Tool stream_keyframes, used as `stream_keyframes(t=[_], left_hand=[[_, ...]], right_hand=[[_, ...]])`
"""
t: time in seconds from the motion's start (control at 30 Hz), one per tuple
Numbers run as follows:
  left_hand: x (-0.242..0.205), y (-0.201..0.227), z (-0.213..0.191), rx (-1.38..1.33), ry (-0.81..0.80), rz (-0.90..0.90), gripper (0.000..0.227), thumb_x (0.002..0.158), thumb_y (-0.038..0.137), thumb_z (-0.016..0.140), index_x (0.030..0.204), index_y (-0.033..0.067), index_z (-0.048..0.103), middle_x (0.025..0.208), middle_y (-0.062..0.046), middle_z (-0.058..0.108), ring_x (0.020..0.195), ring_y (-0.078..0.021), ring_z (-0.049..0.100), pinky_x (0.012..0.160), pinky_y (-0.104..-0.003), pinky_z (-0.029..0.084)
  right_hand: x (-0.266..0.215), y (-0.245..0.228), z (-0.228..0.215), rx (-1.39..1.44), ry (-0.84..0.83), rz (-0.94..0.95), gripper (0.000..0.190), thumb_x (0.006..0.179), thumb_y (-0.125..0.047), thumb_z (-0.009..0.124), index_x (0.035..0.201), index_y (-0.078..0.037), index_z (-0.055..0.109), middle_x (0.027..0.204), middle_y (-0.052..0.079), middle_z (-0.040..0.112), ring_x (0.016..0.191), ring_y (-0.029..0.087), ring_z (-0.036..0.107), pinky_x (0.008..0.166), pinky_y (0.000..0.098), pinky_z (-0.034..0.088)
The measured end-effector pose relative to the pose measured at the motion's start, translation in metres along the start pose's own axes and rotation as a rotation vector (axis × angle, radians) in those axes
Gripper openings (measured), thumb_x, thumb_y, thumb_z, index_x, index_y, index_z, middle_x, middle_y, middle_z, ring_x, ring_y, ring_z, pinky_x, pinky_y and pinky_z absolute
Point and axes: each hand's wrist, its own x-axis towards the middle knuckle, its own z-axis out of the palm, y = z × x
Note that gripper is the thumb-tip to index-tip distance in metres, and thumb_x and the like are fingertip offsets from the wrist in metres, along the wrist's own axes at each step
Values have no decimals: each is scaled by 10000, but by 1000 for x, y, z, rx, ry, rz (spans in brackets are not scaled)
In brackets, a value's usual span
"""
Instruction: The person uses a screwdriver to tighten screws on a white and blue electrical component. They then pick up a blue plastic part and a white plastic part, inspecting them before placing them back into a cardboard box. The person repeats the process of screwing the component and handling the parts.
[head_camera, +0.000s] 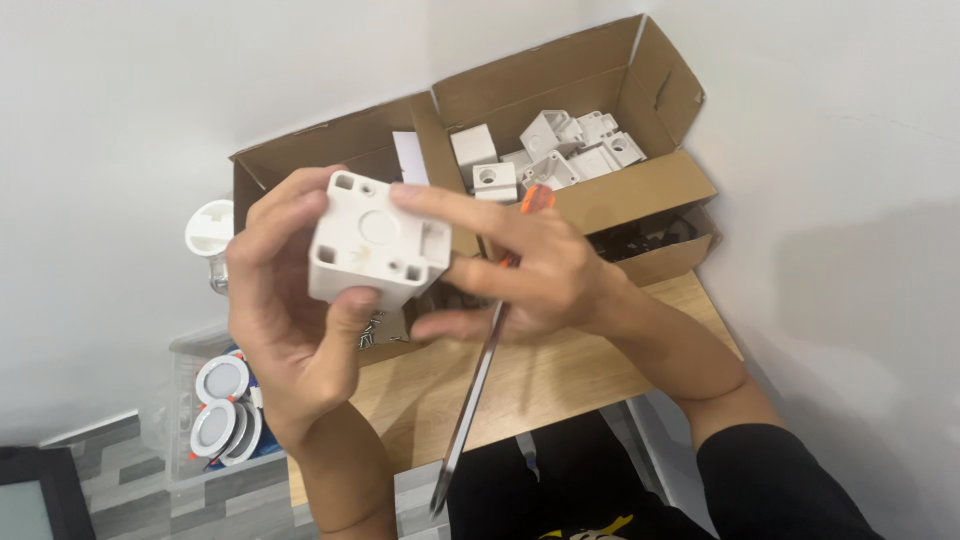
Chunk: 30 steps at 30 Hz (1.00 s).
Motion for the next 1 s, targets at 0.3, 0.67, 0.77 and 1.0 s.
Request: stream_keyframes(t=[0.3,0.67,0.77,1.0], left_hand=[[1,-5,-6,50,-90,172,364,1081,22,655,1414,71,516,1476,-231,578,1500,-465,600,1376,-620,557],[10,-13,1,159,-205,171,466,1134,220,738,1489,38,497,1587,-299,581,1524,-425,627,1300,-492,611],[12,-12,5,165,-224,161,461,1122,220,729,1474,7,522,1593,-315,585,1535,-443,638,1319,-482,601],[14,-23,14,218,-210,264,319,1061,-16,828,1335,-60,671,1456,-288,676,1411,-497,712,1282,-526,606]], right_hand=[[13,14,-8,286,-6,111,357,1032,-45,855,1171,107,563,1446,467,539,1331,538,703,1087,538,742],[0,32,-33,35,-62,90,610,1030,-390,835,1358,94,663,1278,294,746,1071,377,811,868,416,699],[0,31,-38,67,-57,118,635,1007,-420,842,1358,79,669,1289,295,737,1096,381,798,906,422,690],[-6,39,-51,33,-172,246,693,1019,-360,869,1542,4,596,1373,230,680,602,105,402,557,248,489]])
